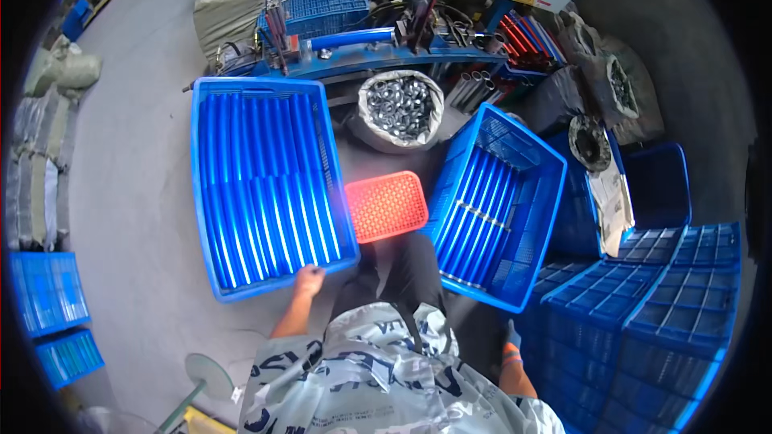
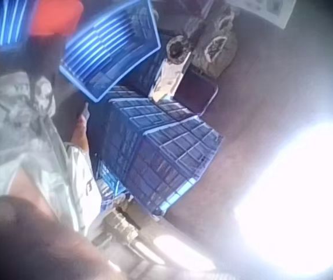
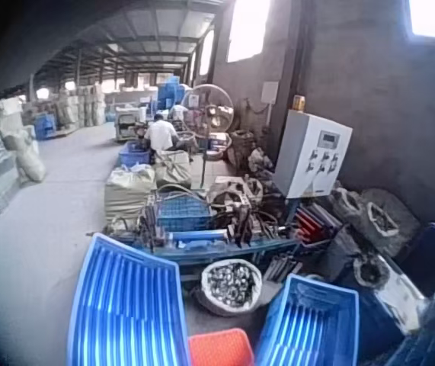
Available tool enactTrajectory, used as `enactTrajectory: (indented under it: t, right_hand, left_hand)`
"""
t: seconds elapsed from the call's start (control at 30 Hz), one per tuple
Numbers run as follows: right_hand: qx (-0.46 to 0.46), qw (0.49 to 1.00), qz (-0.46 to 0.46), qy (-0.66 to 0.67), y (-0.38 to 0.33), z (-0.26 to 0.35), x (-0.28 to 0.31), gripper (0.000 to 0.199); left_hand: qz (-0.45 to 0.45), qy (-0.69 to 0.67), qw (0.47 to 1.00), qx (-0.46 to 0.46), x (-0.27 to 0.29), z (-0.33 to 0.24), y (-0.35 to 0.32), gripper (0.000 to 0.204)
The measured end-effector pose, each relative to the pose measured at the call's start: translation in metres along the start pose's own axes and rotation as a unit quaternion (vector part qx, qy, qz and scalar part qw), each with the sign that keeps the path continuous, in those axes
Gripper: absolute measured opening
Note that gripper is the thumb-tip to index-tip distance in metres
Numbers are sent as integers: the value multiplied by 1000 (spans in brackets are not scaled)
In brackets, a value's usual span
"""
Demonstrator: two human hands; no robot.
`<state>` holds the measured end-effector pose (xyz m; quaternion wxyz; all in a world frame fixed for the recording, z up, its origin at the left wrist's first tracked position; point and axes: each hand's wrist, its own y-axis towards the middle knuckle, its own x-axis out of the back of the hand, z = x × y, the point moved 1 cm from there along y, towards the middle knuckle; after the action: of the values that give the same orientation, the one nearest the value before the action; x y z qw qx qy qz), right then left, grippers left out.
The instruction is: Manually fitting metal rings onto ends of blue-painted pipes and placing them into a bin.
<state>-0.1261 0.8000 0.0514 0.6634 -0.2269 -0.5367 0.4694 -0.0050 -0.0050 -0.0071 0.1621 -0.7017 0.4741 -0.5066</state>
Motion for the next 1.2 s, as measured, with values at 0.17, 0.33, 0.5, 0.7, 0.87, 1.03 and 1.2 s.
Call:
enactTrajectory:
  t: [0.17,0.33,0.5,0.7,0.87,1.03,1.2]
  right_hand:
    - [166,957,-42,-236,19,202,-54,83]
    - [265,944,194,19,39,395,-218,62]
    - [339,925,168,-34,-60,581,-291,64]
    - [351,913,177,-107,17,722,-301,69]
    - [298,915,192,-191,174,841,-345,69]
    - [125,878,269,-375,340,1005,-442,66]
    - [99,698,393,-590,337,1065,-528,60]
  left_hand:
    - [-19,-109,993,-36,-52,-42,62,26]
    - [-1,-224,974,-18,-23,-69,95,21]
    - [-21,-280,958,58,-47,-78,49,21]
    - [-37,-313,942,113,-58,-167,94,21]
    - [-77,-381,898,207,-82,-312,170,21]
    - [-110,-224,945,212,-87,-504,301,36]
    - [-131,-300,913,242,4,-658,299,65]
